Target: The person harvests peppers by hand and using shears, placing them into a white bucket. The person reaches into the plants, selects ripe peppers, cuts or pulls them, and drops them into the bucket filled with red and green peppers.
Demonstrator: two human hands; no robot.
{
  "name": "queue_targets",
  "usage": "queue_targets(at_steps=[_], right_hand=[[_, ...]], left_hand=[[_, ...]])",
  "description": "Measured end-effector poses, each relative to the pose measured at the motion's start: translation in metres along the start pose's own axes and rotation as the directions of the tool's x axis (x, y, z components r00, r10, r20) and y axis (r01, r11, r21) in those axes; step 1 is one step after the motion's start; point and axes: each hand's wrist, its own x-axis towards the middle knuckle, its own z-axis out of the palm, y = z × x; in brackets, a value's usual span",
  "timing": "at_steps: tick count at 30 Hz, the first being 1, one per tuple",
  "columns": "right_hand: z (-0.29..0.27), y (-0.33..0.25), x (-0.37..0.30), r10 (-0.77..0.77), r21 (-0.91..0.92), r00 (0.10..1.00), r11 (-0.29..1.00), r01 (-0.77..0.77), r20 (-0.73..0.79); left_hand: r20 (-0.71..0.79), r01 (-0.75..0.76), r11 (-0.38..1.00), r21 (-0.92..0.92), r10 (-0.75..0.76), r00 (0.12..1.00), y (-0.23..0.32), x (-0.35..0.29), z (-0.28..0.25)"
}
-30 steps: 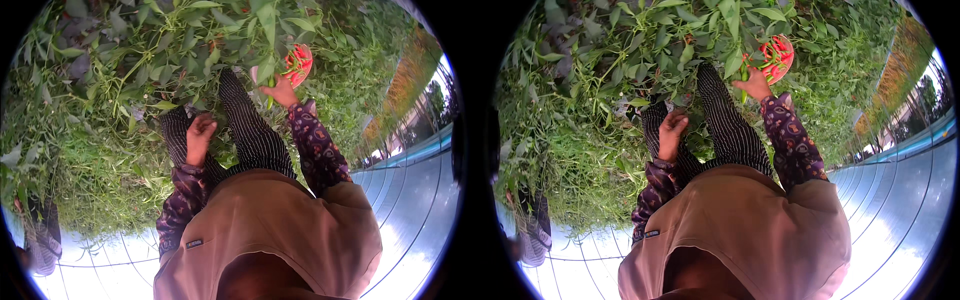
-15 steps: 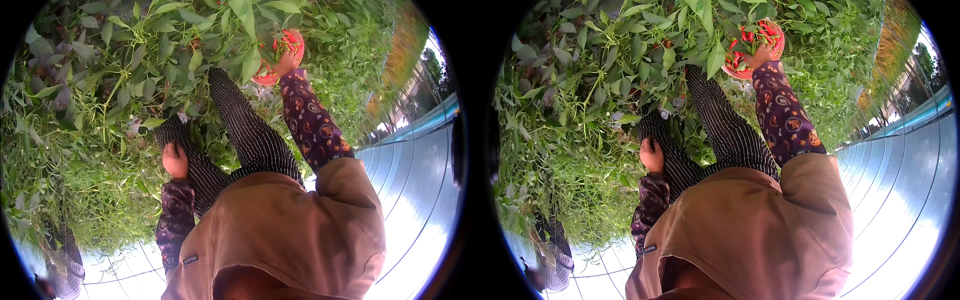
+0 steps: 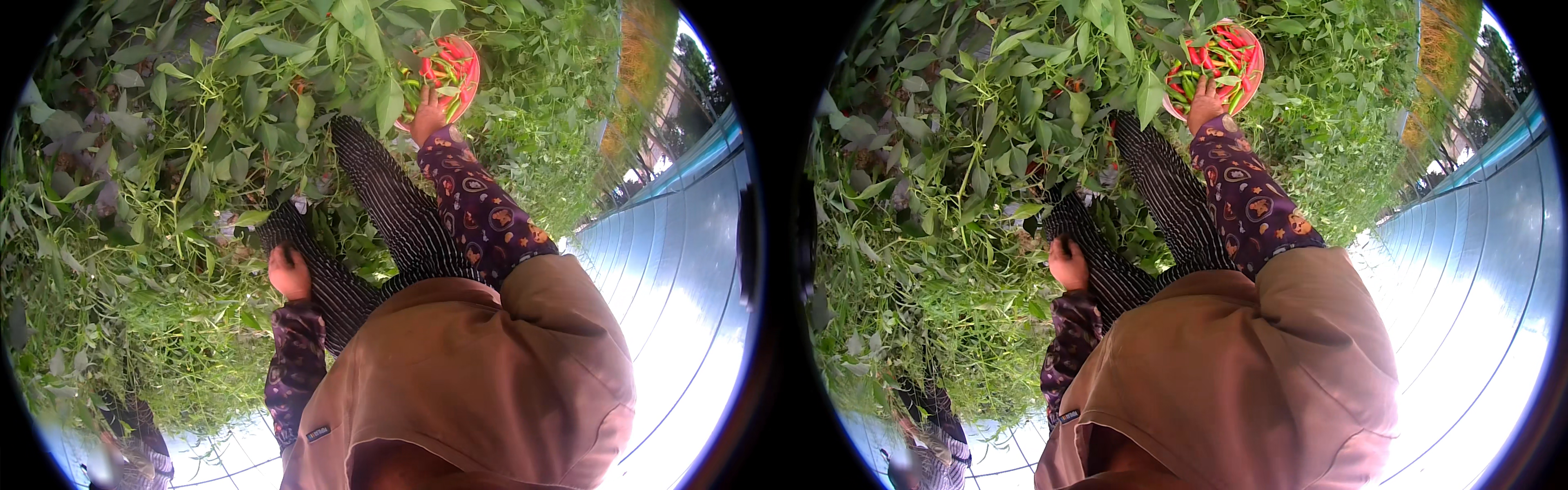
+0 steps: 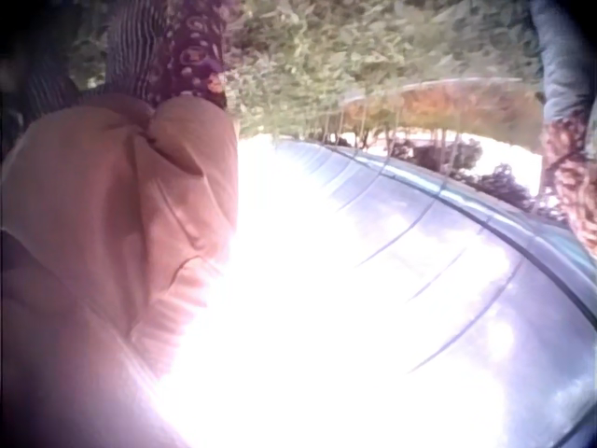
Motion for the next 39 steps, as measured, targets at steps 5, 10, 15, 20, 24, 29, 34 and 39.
queue_targets(at_steps=[5, 10, 15, 20, 24, 29, 34, 39], right_hand=[[-0.035, 0.010, -0.023, -0.017, 0.227, 0.995, 0.973, 0.039, -0.097], [-0.083, 0.019, 0.003, 0.269, 0.772, 0.952, 0.570, -0.280, 0.146], [-0.118, -0.015, 0.050, 0.126, 0.497, 0.940, -0.866, -0.051, 0.316], [-0.157, -0.054, 0.024, 0.382, 0.765, 0.900, -0.638, 0.091, 0.211], [-0.174, -0.095, 0.006, 0.474, 0.894, 0.821, -0.140, 0.426, -0.318], [-0.206, -0.190, 0.067, 0.031, 0.398, 0.517, 0.678, 0.618, -0.855], [-0.266, -0.327, 0.084, -0.513, 0.174, 0.655, 0.698, 0.694, -0.554], [-0.262, -0.360, 0.010, -0.449, 0.454, 0.670, 0.501, 0.737, -0.592]], left_hand=[[0.022, 0.024, 1.000, -0.014, -0.023, 0.999, -0.001, 0.001, -0.002], [0.041, 0.035, 0.999, -0.011, -0.034, 0.999, 0.003, 0.006, -0.003], [0.083, 0.096, 0.995, -0.019, -0.094, 0.992, 0.005, 0.009, -0.004], [0.096, 0.115, 0.993, -0.011, -0.113, 0.989, 0.004, 0.011, -0.005], [0.088, 0.084, 0.993, 0.078, -0.091, 0.992, 0.003, 0.013, -0.004], [0.082, 0.042, 0.997, 0.060, -0.047, 0.996, 0.004, 0.015, -0.006], [0.102, 0.116, 0.993, 0.022, -0.117, 0.988, 0.005, 0.014, -0.004], [0.098, 0.110, 0.994, 0.006, -0.110, 0.989, 0.011, 0.016, -0.001]])
